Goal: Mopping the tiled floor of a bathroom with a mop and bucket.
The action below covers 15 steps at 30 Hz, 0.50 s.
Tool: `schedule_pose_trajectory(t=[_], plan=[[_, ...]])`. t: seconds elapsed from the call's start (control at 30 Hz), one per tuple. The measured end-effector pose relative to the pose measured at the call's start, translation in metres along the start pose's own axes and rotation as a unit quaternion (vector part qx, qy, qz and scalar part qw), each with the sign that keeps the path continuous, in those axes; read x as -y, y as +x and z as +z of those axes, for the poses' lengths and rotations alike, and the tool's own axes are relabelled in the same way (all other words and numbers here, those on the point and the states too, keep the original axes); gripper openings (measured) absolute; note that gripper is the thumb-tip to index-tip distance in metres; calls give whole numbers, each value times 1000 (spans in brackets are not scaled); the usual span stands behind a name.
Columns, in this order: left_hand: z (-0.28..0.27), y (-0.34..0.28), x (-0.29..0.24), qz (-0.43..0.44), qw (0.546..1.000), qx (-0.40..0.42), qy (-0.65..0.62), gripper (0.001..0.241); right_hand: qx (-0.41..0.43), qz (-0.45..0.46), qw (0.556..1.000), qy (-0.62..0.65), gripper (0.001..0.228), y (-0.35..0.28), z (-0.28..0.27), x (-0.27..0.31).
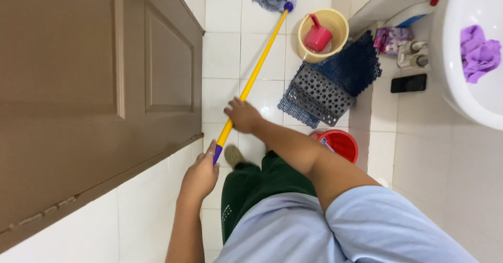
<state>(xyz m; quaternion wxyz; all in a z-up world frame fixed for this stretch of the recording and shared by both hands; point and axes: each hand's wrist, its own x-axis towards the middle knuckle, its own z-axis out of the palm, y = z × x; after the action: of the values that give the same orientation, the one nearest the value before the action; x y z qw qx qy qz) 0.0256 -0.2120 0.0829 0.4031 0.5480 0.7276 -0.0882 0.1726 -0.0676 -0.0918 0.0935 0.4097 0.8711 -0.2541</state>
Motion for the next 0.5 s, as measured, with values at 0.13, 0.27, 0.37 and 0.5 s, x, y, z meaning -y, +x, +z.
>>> schedule_pose_trajectory(t=[0.13, 0.27, 0.37, 0.5], plan=[[19, -21, 3, 29, 998, -61, -22, 67, -23, -73, 997, 17, 37, -51, -28, 46], [30, -30, 5, 83, 992, -97, 5, 59, -64, -69, 996, 9, 27, -72, -17, 66], [32, -42, 15, 107, 983, -142, 48, 58, -100, -57, 993, 15, 21, -79, -14, 81], [21, -80, 32, 101, 983, -140, 62, 57, -138, -43, 989, 38, 16, -98, -6, 126]])
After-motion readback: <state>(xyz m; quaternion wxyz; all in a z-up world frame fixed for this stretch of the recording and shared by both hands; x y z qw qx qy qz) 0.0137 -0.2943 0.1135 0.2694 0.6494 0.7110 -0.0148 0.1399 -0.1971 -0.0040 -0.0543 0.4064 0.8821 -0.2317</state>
